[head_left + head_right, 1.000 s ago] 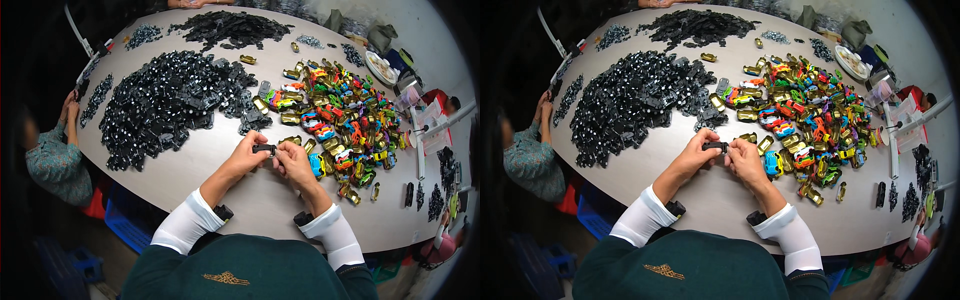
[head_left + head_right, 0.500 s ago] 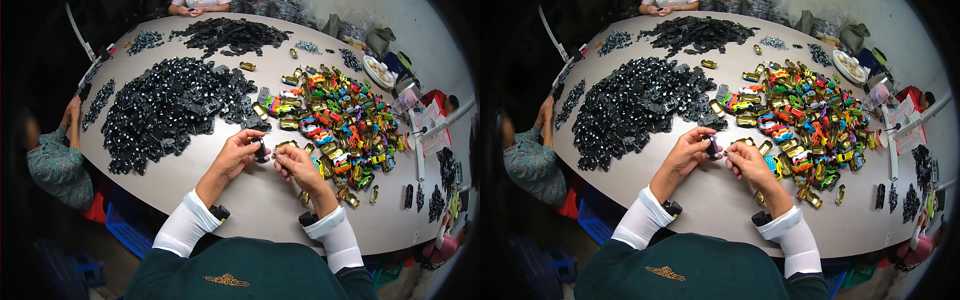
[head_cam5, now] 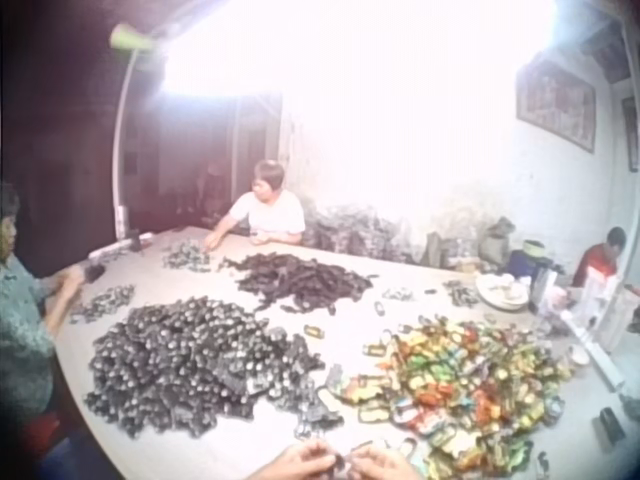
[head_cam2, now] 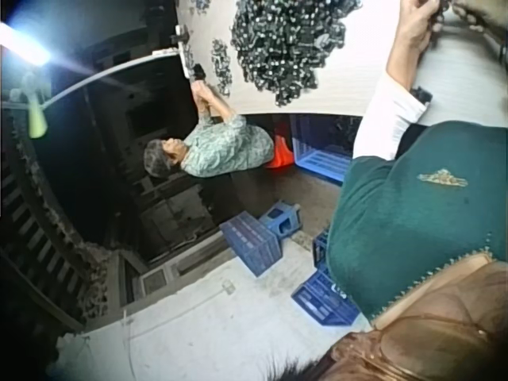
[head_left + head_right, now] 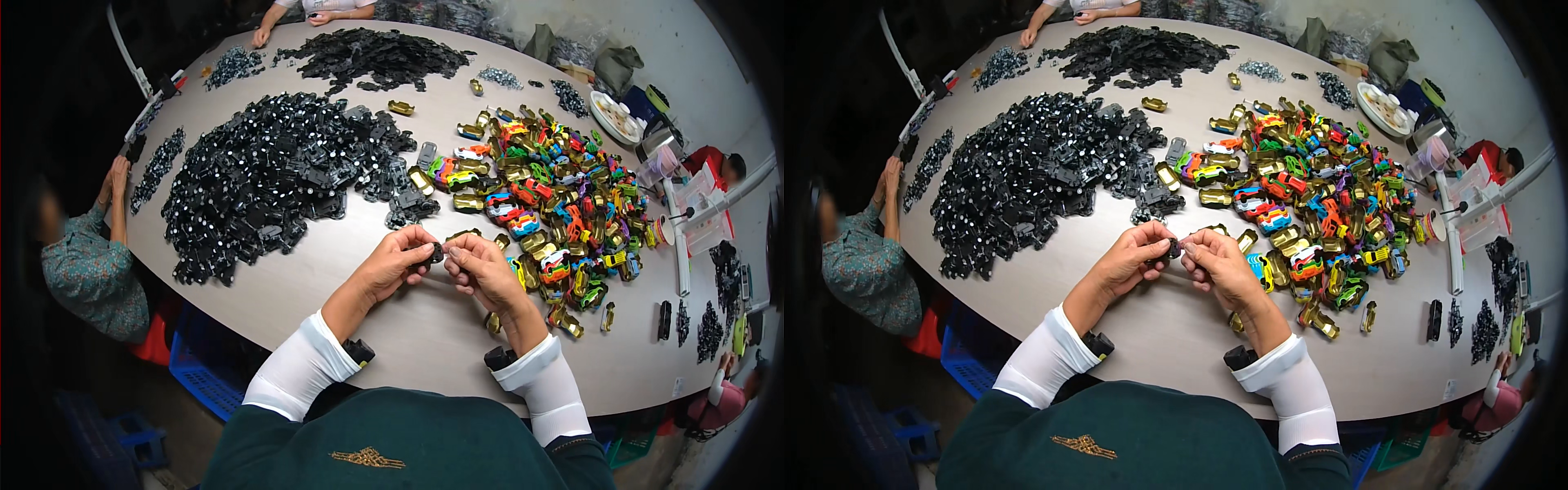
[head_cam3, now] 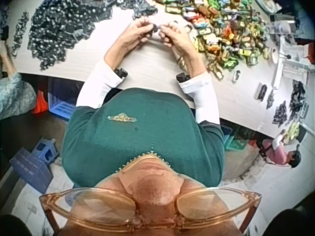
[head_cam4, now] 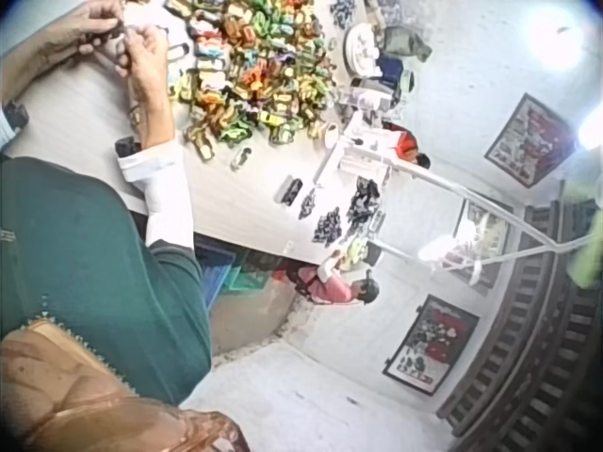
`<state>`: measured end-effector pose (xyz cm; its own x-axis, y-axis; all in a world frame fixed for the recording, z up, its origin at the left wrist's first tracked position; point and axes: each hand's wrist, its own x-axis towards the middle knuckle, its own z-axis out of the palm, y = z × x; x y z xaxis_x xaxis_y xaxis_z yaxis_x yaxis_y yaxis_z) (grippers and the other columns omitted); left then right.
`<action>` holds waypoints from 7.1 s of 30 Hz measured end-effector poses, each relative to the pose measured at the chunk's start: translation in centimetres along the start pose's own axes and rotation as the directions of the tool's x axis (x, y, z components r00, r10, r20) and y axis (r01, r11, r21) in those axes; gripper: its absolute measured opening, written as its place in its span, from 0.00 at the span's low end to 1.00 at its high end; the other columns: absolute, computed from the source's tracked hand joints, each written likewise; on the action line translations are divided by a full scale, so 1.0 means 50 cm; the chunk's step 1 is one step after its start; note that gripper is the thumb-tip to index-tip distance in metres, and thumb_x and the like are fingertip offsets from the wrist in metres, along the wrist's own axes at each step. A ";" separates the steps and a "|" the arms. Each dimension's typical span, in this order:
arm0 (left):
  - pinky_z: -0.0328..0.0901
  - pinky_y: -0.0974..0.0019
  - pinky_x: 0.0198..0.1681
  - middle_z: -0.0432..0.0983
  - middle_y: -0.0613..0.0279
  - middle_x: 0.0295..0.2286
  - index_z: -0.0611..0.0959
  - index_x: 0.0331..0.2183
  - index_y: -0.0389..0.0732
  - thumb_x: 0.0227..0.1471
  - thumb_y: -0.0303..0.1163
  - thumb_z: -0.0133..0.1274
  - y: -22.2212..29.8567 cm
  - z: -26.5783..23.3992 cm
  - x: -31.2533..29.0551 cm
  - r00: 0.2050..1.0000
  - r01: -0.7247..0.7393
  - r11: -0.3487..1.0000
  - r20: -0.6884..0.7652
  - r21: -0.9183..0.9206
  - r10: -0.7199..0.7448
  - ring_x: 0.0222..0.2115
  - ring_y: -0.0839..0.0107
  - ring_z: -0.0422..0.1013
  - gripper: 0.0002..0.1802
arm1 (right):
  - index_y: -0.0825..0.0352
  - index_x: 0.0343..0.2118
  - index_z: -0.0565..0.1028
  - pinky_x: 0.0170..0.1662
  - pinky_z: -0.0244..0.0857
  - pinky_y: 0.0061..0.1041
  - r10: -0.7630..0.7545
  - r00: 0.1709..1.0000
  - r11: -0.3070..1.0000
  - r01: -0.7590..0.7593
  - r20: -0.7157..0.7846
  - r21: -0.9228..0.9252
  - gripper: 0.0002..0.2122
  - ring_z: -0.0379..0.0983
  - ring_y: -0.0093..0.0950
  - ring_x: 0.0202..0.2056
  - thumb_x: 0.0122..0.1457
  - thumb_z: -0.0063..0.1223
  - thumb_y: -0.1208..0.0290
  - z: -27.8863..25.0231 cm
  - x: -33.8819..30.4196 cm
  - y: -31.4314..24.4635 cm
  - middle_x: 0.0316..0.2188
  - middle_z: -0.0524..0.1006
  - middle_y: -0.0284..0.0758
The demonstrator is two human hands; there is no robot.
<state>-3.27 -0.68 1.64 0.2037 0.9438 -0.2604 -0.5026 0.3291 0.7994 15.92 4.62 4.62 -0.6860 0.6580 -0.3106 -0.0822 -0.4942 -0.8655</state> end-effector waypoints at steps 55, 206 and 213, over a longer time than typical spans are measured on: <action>0.58 0.80 0.18 0.69 0.72 0.21 0.76 0.42 0.37 0.58 0.28 0.48 -0.062 0.028 0.008 0.901 -0.307 0.821 -0.130 0.482 0.413 0.17 0.87 0.61 0.09 | 0.69 0.33 0.71 0.12 0.52 0.14 -0.147 0.955 0.988 0.155 -0.258 0.013 0.04 0.60 0.14 0.12 0.63 0.47 0.75 0.038 0.013 0.070 0.17 0.70 0.28; 0.69 0.71 0.43 0.77 0.55 0.39 0.77 0.46 0.30 0.53 0.21 0.54 -0.019 0.006 0.012 0.963 -0.269 0.956 -0.023 -0.117 0.268 0.38 0.71 0.74 0.17 | 0.63 0.51 0.74 0.36 0.71 0.25 -0.666 0.744 0.459 0.468 0.056 -0.755 0.25 0.78 0.30 0.31 0.47 0.54 0.86 0.032 0.004 0.041 0.31 0.79 0.40; 0.69 0.69 0.44 0.77 0.55 0.39 0.78 0.45 0.31 0.52 0.21 0.55 -0.017 0.011 0.009 0.948 -0.319 0.945 -0.026 -0.070 0.317 0.39 0.71 0.74 0.17 | 0.62 0.52 0.74 0.36 0.71 0.24 -0.700 0.712 0.431 0.478 0.050 -0.765 0.24 0.78 0.28 0.32 0.48 0.55 0.86 0.032 0.006 0.041 0.31 0.79 0.39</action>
<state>-2.29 -0.54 1.14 0.0118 0.9999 -0.0070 -0.5989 0.0127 0.8007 14.39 2.87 3.39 -0.4672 0.7862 0.4046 0.1899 0.5361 -0.8225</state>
